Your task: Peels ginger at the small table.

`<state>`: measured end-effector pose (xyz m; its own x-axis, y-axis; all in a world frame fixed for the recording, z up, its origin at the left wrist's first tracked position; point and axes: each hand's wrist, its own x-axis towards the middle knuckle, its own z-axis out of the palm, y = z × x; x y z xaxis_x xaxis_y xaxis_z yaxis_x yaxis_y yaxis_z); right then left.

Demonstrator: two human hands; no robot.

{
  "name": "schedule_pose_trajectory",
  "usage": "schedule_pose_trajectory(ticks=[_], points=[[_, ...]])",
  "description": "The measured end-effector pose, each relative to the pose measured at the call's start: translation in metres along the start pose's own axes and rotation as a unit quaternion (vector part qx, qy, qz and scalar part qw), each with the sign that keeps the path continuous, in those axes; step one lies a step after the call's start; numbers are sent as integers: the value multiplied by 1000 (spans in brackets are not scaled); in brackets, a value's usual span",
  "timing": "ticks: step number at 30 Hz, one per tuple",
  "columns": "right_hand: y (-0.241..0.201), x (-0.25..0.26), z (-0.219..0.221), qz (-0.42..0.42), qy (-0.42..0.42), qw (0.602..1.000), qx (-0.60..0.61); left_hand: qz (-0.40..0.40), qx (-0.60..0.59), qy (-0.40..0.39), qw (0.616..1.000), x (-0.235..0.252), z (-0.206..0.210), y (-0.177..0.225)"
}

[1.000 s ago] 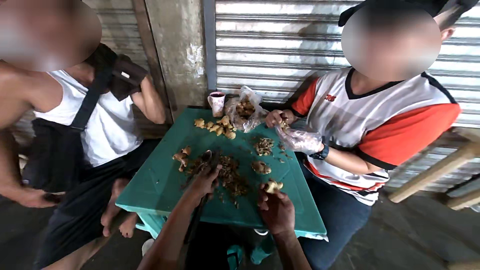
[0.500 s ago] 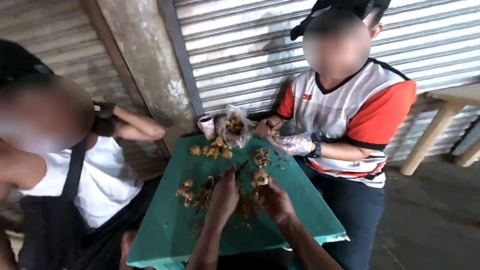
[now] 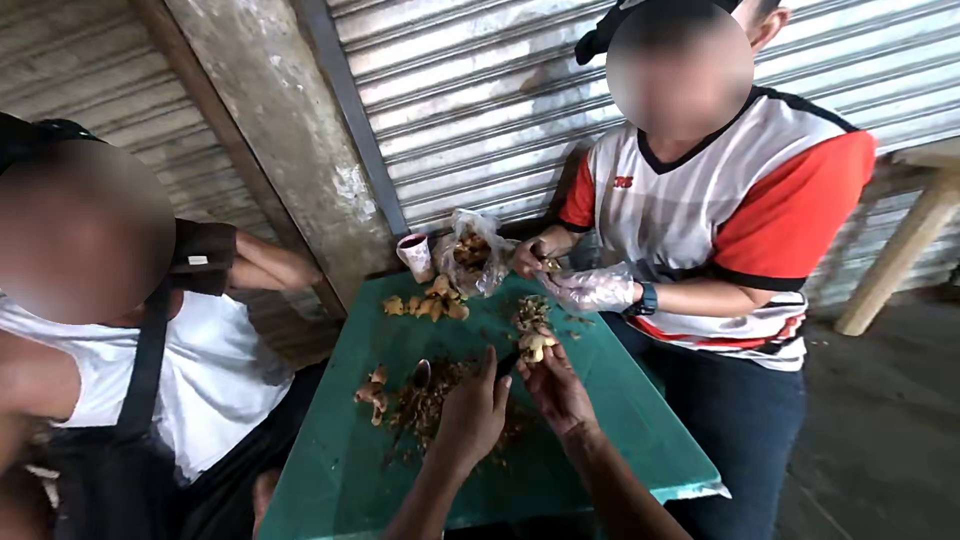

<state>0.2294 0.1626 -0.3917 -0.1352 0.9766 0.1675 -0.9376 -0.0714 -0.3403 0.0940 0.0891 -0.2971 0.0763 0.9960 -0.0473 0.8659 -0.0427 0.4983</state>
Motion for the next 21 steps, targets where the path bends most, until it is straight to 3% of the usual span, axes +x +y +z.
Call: schedule_pose_trajectory(ticks=[4,13,21], points=[[0,2,-3,-5,2,999,-43,71,-78,-29,994,-6,14,-2],[-2,-2,0,26,-49,995,-82,39,-97,-61,993,-15,17,3],[0,-7,3,-22,-67,982,-177,-10,-117,-55,992,-8,15,5]])
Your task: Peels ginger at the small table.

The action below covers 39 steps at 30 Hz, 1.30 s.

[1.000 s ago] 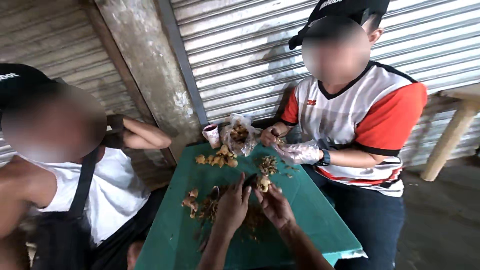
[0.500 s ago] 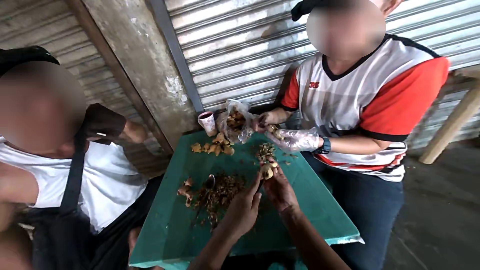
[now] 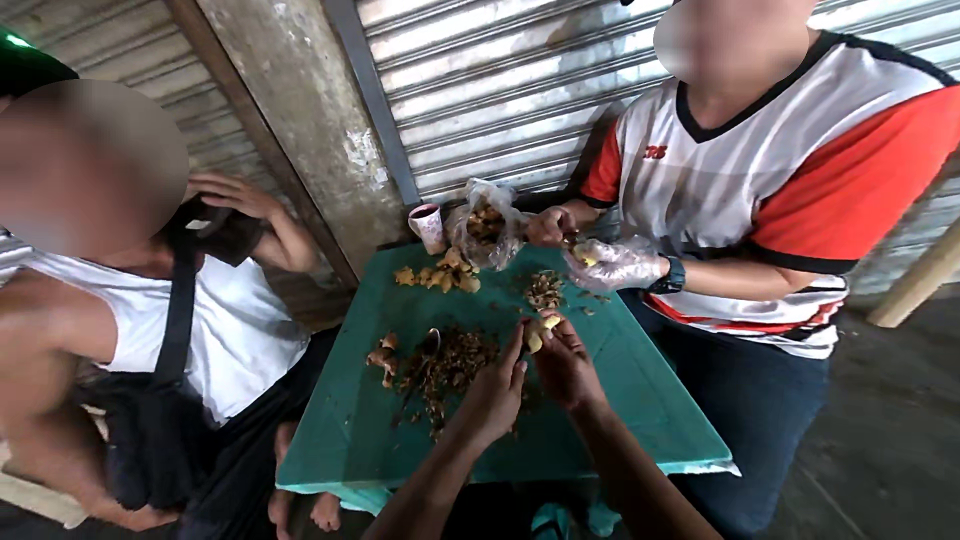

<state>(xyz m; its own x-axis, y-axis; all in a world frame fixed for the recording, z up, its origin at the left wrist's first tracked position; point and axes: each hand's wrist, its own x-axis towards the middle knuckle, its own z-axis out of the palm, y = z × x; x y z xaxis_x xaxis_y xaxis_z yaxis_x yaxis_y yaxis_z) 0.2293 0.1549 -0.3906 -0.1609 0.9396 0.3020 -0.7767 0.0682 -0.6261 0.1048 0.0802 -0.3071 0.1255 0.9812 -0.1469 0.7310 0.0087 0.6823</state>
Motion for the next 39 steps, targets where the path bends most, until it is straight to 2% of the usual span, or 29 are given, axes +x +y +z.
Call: schedule_pose_trajectory(ticks=[7,10,12,14,17,20,29,33,39], points=[[2,-4,3,-23,79,996,-29,1,2,72,997,0,17,7],[0,-4,3,10,93,995,17,23,-12,95,995,-3,24,9],[-4,-5,2,60,94,992,67,49,-34,84,995,-5,25,9],[-7,-5,0,98,82,985,120,55,-73,41,995,-7,20,8],[-8,-5,-1,136,66,974,166,8,-174,13,985,-10,16,9],[-10,-5,1,139,61,978,142,-38,-216,-42,975,-14,9,13],[-10,-6,1,98,27,988,115,-35,-61,-87,994,-17,2,14],[-7,-7,-2,55,16,995,76,-38,-6,-78,996,-14,-4,20],[-9,-8,0,25,48,996,64,-35,4,-53,998,-10,-1,29]])
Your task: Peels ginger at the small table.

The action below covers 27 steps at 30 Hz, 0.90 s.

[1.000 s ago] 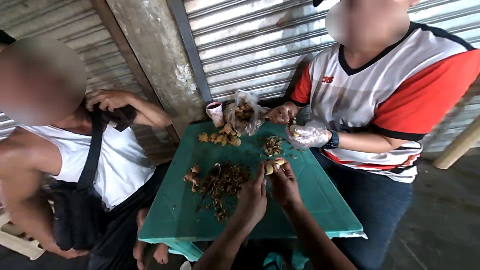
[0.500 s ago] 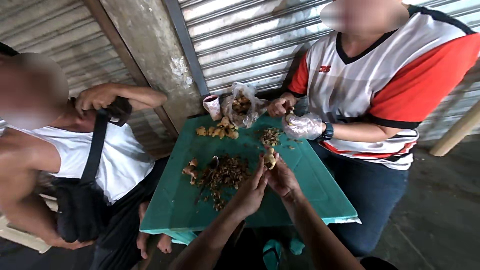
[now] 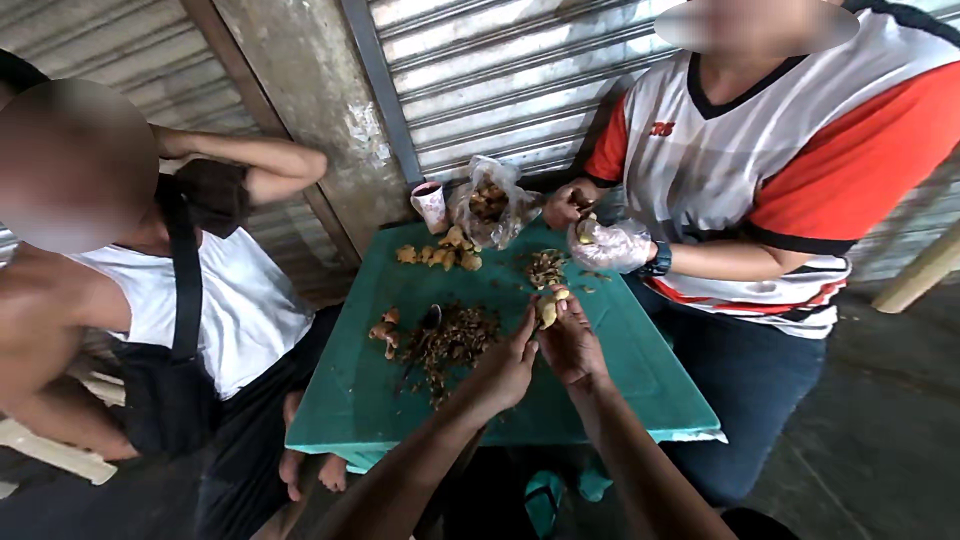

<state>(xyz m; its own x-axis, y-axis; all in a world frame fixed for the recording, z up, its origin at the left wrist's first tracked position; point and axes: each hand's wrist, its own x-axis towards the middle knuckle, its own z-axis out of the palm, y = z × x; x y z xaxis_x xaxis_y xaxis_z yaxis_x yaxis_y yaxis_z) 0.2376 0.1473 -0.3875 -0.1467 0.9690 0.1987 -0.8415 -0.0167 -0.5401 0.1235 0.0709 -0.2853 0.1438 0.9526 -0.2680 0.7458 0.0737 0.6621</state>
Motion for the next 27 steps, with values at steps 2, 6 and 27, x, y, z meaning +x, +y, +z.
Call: schedule_pose_trajectory(ticks=[2,6,27], points=[[1,3,-2,-24,-8,1000,1,-12,-2,6,1000,1,1,2],[4,5,-4,-52,-47,998,9,-21,-26,2,999,2,0,-4],[6,2,2,-70,24,994,-83,-52,22,15,998,4,-5,4]])
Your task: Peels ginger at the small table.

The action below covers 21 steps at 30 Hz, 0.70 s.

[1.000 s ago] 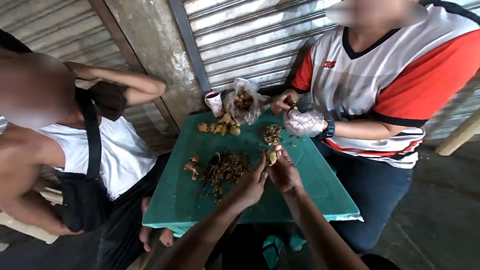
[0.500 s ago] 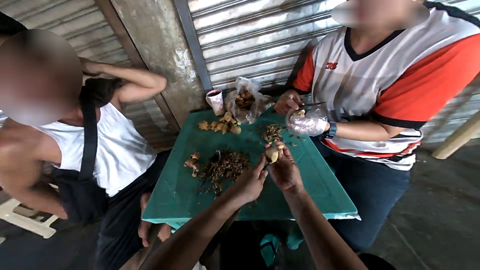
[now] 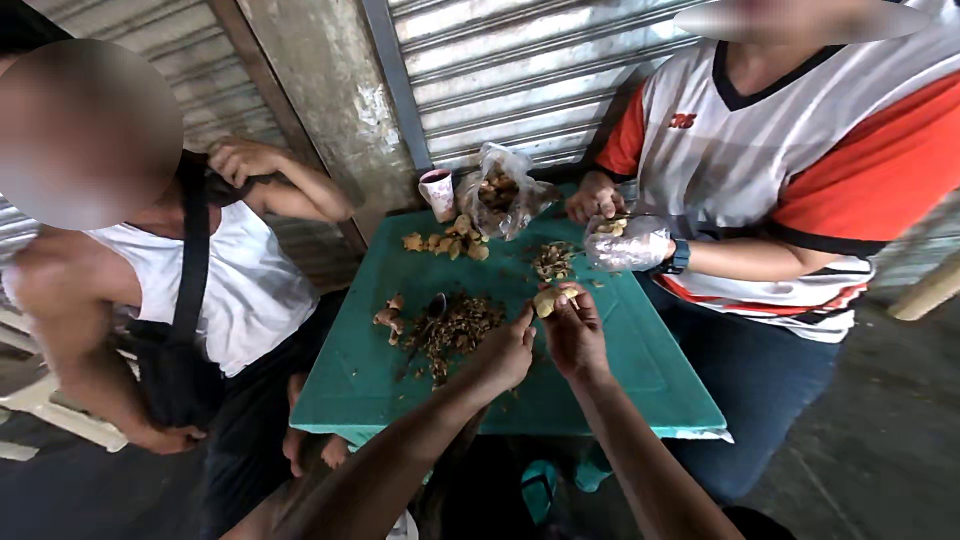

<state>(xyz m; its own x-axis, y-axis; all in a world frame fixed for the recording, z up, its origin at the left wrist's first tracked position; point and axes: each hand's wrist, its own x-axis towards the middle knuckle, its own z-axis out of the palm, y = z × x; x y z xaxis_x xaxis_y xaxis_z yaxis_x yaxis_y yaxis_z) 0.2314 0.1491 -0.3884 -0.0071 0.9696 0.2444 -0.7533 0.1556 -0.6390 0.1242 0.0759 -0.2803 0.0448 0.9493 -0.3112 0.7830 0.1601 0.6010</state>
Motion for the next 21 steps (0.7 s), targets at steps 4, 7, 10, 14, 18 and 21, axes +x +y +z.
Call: schedule_pose_trajectory(ticks=[4,7,10,14,18,21], points=[[3,-1,1,-30,44,998,-12,33,-16,84,996,11,20,-6],[3,-2,0,-12,52,998,27,35,-82,107,990,13,25,-7],[-1,-2,-3,58,23,991,119,15,-236,86,968,13,32,-13],[-7,1,-2,142,32,976,165,-19,-382,3,924,6,24,-20],[-9,4,1,178,52,967,175,-9,-287,23,958,-3,15,-26],[-11,3,2,196,47,965,168,30,-156,60,986,-11,13,-19]])
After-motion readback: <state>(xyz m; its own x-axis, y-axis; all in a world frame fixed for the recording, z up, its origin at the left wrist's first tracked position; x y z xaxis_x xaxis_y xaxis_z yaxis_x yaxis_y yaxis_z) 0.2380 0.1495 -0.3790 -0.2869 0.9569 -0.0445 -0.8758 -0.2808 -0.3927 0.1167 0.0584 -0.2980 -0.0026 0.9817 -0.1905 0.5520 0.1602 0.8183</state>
